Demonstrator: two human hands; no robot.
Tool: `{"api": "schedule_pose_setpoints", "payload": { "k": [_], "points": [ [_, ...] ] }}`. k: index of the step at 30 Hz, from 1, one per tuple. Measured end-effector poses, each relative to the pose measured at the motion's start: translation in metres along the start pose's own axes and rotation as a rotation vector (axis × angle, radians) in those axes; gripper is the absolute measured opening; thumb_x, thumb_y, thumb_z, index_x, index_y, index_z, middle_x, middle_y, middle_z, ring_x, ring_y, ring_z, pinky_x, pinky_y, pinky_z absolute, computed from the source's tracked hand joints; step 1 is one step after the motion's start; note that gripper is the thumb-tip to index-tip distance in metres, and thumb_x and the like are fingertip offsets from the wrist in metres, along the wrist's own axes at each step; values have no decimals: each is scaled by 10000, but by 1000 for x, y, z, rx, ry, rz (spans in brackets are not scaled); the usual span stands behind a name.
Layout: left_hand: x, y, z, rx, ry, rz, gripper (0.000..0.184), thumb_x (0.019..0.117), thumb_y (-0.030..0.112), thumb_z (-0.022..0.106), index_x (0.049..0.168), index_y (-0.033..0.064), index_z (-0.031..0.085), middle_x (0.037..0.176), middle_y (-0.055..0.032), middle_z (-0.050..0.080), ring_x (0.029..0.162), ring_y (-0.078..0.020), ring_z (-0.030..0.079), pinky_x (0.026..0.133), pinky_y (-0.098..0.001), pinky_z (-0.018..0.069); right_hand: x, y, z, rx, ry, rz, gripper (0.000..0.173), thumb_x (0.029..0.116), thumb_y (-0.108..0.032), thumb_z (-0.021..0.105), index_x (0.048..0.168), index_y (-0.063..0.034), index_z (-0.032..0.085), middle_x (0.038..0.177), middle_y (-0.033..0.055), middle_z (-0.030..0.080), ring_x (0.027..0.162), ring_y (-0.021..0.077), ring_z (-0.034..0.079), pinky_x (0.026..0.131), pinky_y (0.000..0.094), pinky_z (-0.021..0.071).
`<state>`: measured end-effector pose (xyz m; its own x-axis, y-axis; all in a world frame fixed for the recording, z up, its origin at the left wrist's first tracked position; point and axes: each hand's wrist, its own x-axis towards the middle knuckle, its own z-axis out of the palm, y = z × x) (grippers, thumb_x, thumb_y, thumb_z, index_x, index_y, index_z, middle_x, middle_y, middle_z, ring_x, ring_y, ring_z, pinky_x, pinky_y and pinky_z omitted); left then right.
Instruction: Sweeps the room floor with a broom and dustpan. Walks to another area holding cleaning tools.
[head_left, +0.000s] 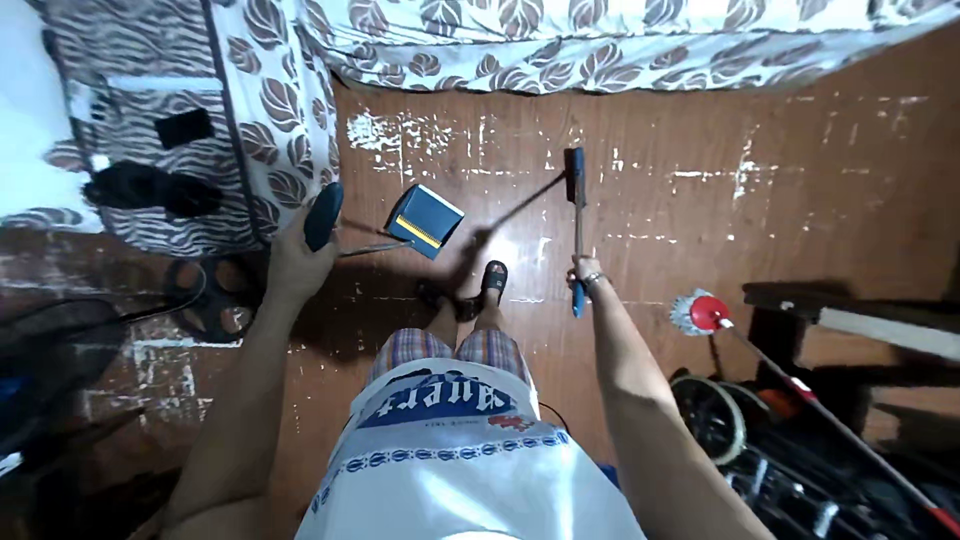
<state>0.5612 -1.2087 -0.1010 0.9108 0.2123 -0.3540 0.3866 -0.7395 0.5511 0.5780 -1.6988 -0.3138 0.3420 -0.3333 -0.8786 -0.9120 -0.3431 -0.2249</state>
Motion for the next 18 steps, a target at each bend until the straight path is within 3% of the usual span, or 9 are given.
{"api": "schedule_pose_setpoints", "payload": {
  "k": [3, 5, 8, 13, 16, 18],
  "points": [
    [-13, -7, -1, -27, 77, -104, 395, 1012, 188, 613, 1334, -36, 568, 1111, -281, 674, 1000, -403, 680, 889, -618, 521, 13, -64, 56, -74, -18, -73, 457, 1129, -290, 327, 1357, 50, 528, 1097, 218, 616, 864, 276, 622, 819, 465, 531],
    [-18, -19, 1, -61, 123, -142, 403, 1016, 185, 618, 1349, -35, 566, 1129, -267, 680, 992, -374, 694, 898, -590, 545, 14, -100, 91, -176, -54, -114, 461, 1129, -290, 301, 1367, 40, 517, 1112, 205, 607, 880, 266, 625, 819, 446, 530],
    [-24, -38, 6, -81, 183, -189, 367, 1019, 208, 609, 1307, -19, 595, 1095, -237, 691, 933, -326, 703, 868, -551, 563, 5, -132, 131, -372, -100, -167, 439, 1103, -241, 378, 1443, 18, 478, 1269, 263, 606, 1042, 354, 651, 893, 525, 528],
    [-27, -54, 9, -115, 207, -294, 353, 1028, 214, 601, 1311, 2, 599, 1093, -231, 693, 957, -341, 699, 881, -568, 549, -16, -84, 178, -666, -225, -273, 493, 1093, -232, 463, 1517, 12, 406, 1386, 337, 560, 1274, 475, 578, 1044, 636, 471],
    [-28, -62, 11, -175, 234, -341, 366, 1018, 231, 602, 1303, 1, 606, 1087, -222, 702, 946, -336, 712, 885, -563, 560, -54, -51, 185, -960, -398, -296, 519, 1102, -298, 439, 1544, -31, 397, 1442, 290, 543, 1304, 438, 567, 1075, 598, 454],
    [-32, -67, 14, -229, 248, -328, 376, 1024, 231, 596, 1324, 4, 587, 1078, -220, 702, 932, -331, 709, 876, -557, 561, -81, -46, 169, -1015, -490, -314, 484, 1119, -324, 394, 1511, -45, 445, 1375, 286, 574, 1164, 418, 631, 983, 586, 495]
  ]
}}
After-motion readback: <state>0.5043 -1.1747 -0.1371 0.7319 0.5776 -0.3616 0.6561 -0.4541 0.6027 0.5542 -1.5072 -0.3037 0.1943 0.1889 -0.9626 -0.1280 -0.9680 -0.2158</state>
